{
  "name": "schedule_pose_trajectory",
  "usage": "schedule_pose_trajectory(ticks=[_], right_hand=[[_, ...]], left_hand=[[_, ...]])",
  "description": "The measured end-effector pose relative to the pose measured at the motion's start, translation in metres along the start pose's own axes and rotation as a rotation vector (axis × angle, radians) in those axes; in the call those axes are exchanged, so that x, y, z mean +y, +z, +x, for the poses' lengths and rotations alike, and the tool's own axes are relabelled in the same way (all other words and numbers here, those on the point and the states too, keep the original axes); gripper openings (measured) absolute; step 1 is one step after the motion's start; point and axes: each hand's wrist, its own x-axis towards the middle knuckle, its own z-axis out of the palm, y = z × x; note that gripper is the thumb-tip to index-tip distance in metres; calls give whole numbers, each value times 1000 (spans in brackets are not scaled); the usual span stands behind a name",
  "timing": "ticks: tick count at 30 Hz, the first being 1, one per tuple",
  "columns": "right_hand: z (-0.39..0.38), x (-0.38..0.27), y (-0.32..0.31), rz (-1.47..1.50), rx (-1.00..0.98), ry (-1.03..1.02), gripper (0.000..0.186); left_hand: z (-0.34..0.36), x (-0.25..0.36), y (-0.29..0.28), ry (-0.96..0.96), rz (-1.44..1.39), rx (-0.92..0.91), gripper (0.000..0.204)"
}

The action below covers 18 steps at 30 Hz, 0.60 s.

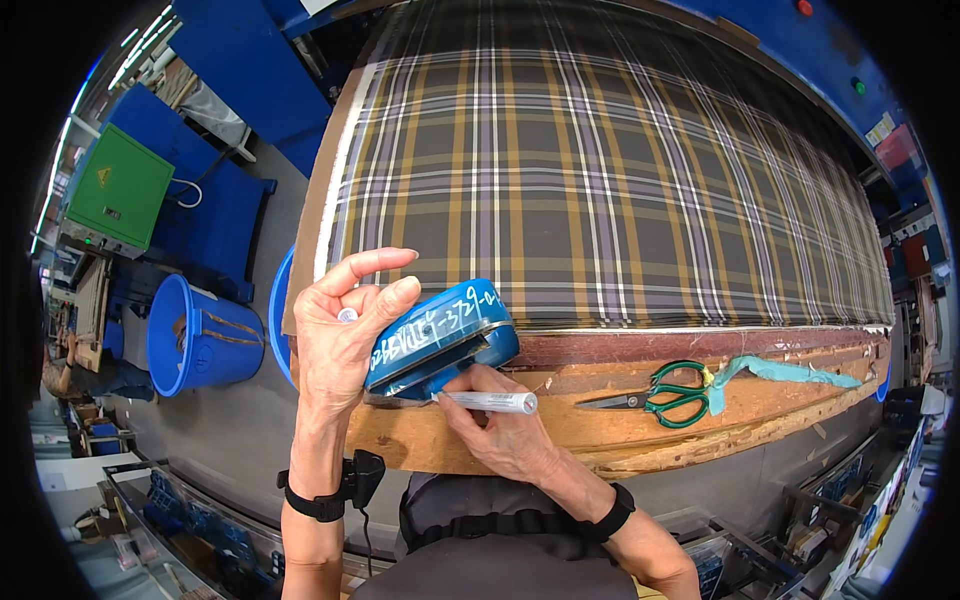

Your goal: The person uses a blue plastic template to mark a plaid fabric roll with a white marker. They write alphanumeric codes on the template and then place a small fabric swatch inside it for comparison. The person also uses scissors to trim the fabric edge.

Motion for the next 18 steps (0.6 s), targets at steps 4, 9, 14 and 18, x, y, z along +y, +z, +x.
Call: schedule_pose_trajectory(ticks=[4, 9, 14, 18], right_hand=[[0, -1, 1, 29, 11, 34, 15], [1, 2, 2, -2, 1, -22, 15], [1, 1, 3, 5, 3, -17, 14], [0, 1, 1, -7, -2, -11, 14]], left_hand=[[0, 0, 0, -3, 3, 1, 30], [-1, 2, 1, -9, 0, 7, 30], [-1, 1, 1, -10, 9, 7, 30], [-1, 2, 1, -7, 12, 6, 30]])
